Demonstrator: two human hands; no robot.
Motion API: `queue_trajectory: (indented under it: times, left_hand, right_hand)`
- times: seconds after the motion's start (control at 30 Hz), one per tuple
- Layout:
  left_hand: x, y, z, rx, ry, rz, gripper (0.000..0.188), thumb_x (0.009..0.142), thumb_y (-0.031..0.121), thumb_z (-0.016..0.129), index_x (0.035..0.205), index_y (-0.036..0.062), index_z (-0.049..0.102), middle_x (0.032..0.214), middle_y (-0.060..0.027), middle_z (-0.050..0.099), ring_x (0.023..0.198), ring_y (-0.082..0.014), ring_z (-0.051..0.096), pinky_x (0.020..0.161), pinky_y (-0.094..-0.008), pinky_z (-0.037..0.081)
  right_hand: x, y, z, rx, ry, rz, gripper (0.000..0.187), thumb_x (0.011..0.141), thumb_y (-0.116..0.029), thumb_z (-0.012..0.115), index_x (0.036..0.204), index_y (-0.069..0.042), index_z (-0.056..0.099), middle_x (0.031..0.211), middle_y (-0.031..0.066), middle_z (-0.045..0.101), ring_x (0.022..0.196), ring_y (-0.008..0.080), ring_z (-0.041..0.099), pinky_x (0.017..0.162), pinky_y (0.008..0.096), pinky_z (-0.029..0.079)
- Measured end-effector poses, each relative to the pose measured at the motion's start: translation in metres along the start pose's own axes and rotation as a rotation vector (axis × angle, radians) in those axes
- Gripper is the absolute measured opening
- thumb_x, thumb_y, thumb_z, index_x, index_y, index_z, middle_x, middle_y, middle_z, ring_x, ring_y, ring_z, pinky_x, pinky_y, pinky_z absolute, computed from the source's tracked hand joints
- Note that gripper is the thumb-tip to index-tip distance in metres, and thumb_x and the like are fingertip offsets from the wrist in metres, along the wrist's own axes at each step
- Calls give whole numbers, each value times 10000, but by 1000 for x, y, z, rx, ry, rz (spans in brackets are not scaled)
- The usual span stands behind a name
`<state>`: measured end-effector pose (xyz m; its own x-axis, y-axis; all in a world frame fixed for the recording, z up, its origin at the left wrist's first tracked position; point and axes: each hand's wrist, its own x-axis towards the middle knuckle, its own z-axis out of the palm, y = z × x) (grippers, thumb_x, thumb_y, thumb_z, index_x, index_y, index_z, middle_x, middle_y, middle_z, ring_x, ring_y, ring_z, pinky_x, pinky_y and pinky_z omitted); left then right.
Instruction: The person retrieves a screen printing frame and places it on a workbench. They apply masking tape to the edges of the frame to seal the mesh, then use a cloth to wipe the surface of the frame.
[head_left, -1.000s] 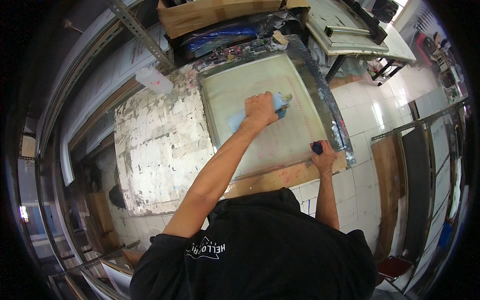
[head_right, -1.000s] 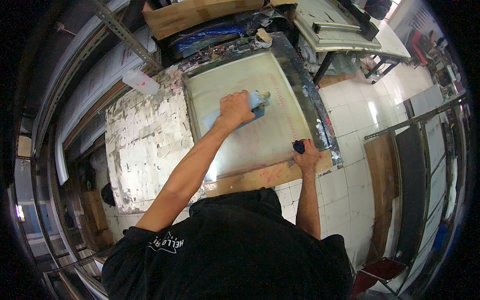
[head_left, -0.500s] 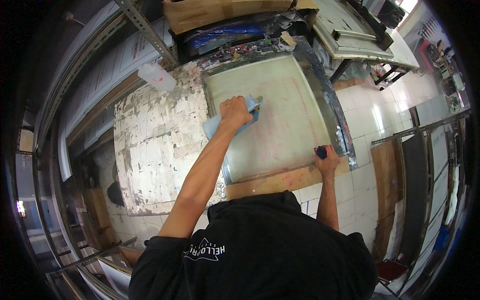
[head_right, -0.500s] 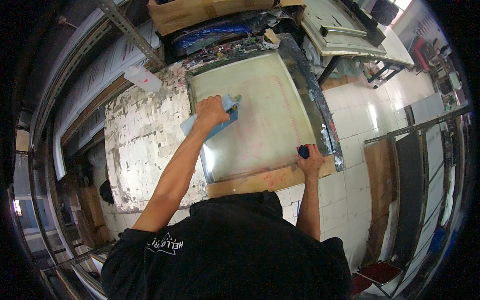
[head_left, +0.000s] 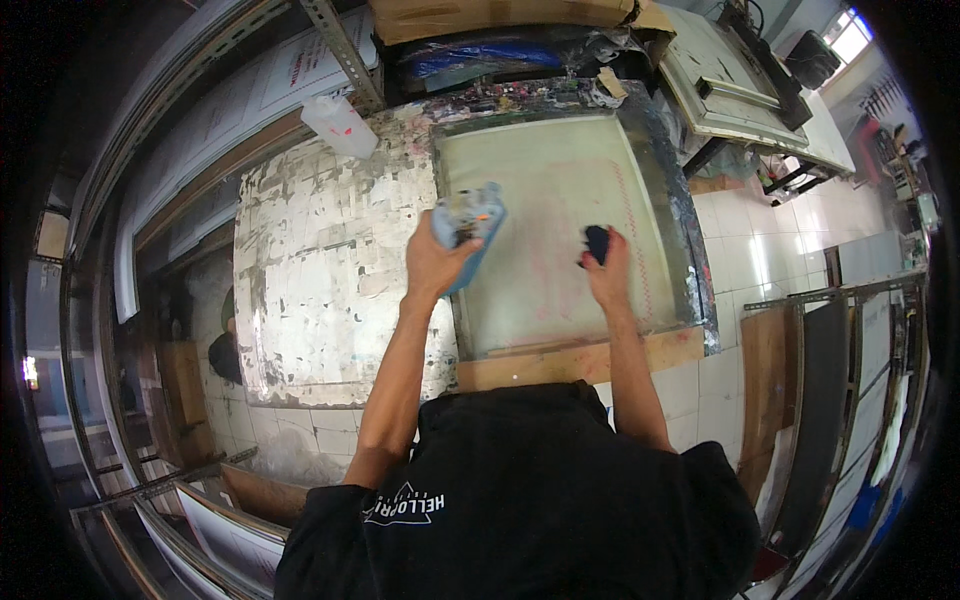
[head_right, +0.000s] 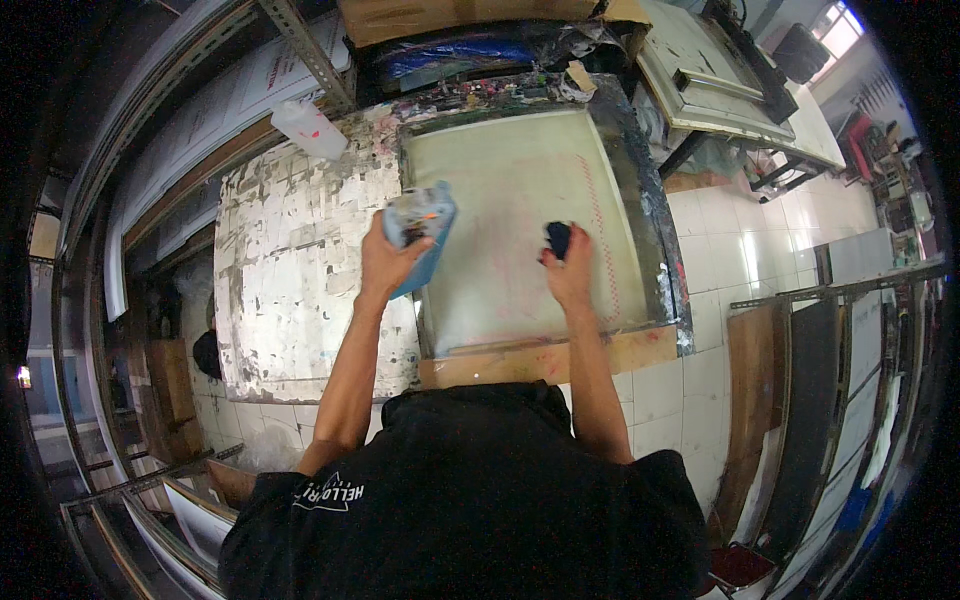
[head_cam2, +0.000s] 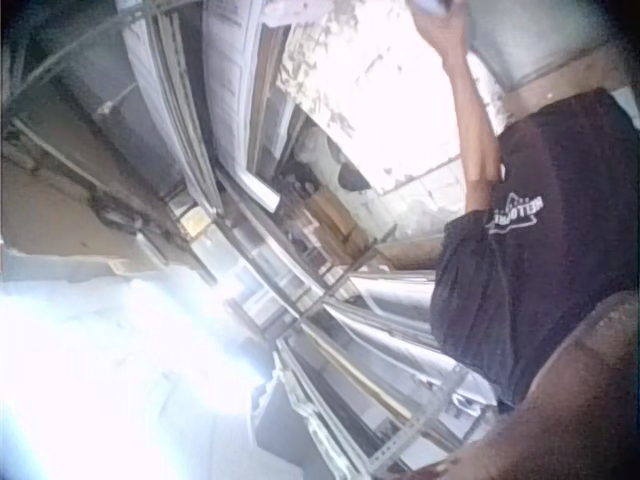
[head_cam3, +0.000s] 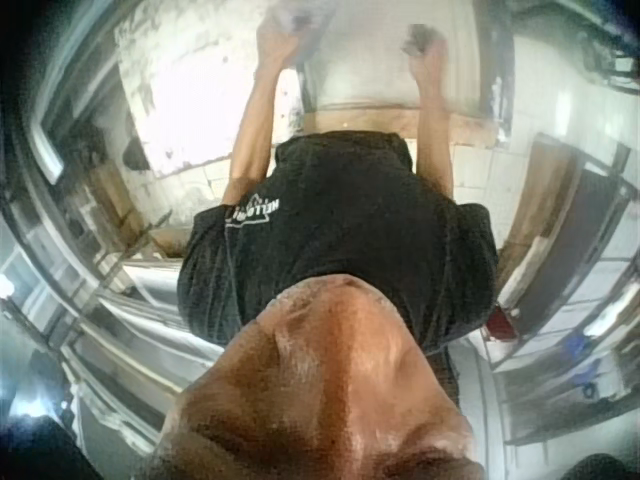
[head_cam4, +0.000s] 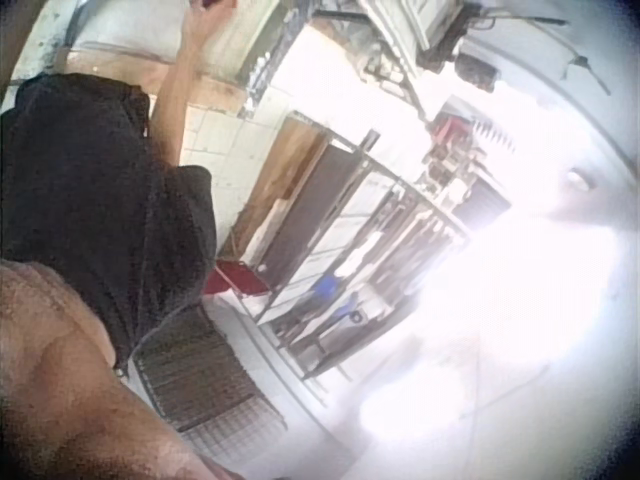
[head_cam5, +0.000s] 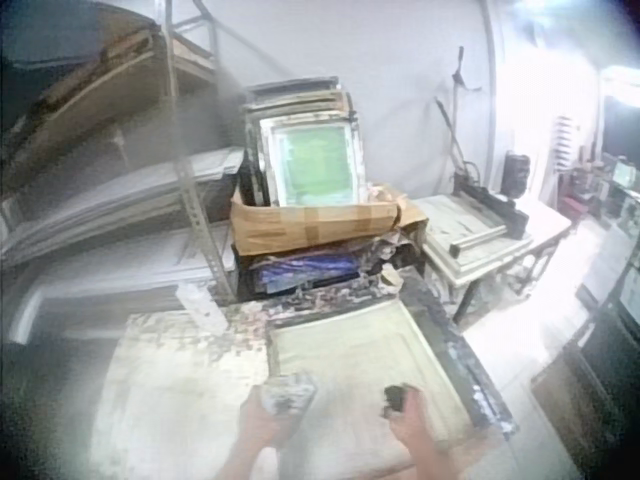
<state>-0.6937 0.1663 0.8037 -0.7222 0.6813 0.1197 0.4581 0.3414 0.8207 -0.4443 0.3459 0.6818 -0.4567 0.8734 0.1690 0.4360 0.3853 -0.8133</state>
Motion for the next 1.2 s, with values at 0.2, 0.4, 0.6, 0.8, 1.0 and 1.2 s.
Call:
queue_trajectory:
  times: [0.2, 0.4, 0.6, 0.8, 1.0, 1.2]
  left_hand:
    - [-22, -81, -34, -376, 503, -64, 575, 727, 96, 828, 1177, -11, 485, 1127, -133, 588, 1022, -214, 558, 884, -315, 449]
    - [-41, -103, -62, -396, 743, -111, 701, 797, 143, 794, 1330, -34, 373, 1261, -178, 488, 1147, -266, 488, 956, -346, 419]
    - [-50, -132, -53, -405, 830, -142, 874, 794, 170, 804, 1431, -22, 237, 1352, -196, 424, 1185, -287, 455, 1025, -384, 372]
    - [-63, -146, -52, -301, 735, -121, 974, 791, 170, 782, 1494, -19, 134, 1456, -230, 322, 1337, -311, 319, 1130, -411, 225]
    - [-153, -171, -76, 153, 576, -236, 936, 864, 474, 627, 1508, -18, 159, 1503, -273, 250, 1385, -380, 265, 1147, -477, 174]
    - [-151, -186, -56, 464, 555, -232, 913, 856, 556, 588, 1469, -40, 268, 1420, -297, 368, 1294, -446, 362, 1076, -521, 271]
  right_hand:
    - [-12, -64, 112, -469, -289, -492, 735, 874, -351, 624, 1425, 31, 324, 1494, 215, 318, 1410, 424, 217, 1146, 557, 165]
    - [95, 4, 82, -684, -122, -336, 657, 923, -341, 545, 1427, 19, 324, 1495, 188, 325, 1395, 437, 227, 1111, 582, 215]
    - [145, 36, 60, -827, 240, -50, 753, 901, -489, 507, 1424, 22, 330, 1451, 189, 391, 1361, 431, 286, 1110, 558, 219]
    - [24, -83, 159, -422, -249, -654, 727, 857, -444, 611, 1407, -29, 379, 1419, 183, 408, 1335, 402, 318, 1091, 549, 247]
    - [161, -3, 57, -768, -210, -41, 722, 923, -546, 460, 1429, -38, 374, 1463, 172, 389, 1357, 398, 317, 1113, 525, 244]
    - [171, 19, 109, -829, 205, -23, 799, 879, -537, 544, 1407, 34, 361, 1434, 200, 407, 1349, 445, 308, 1117, 525, 230]
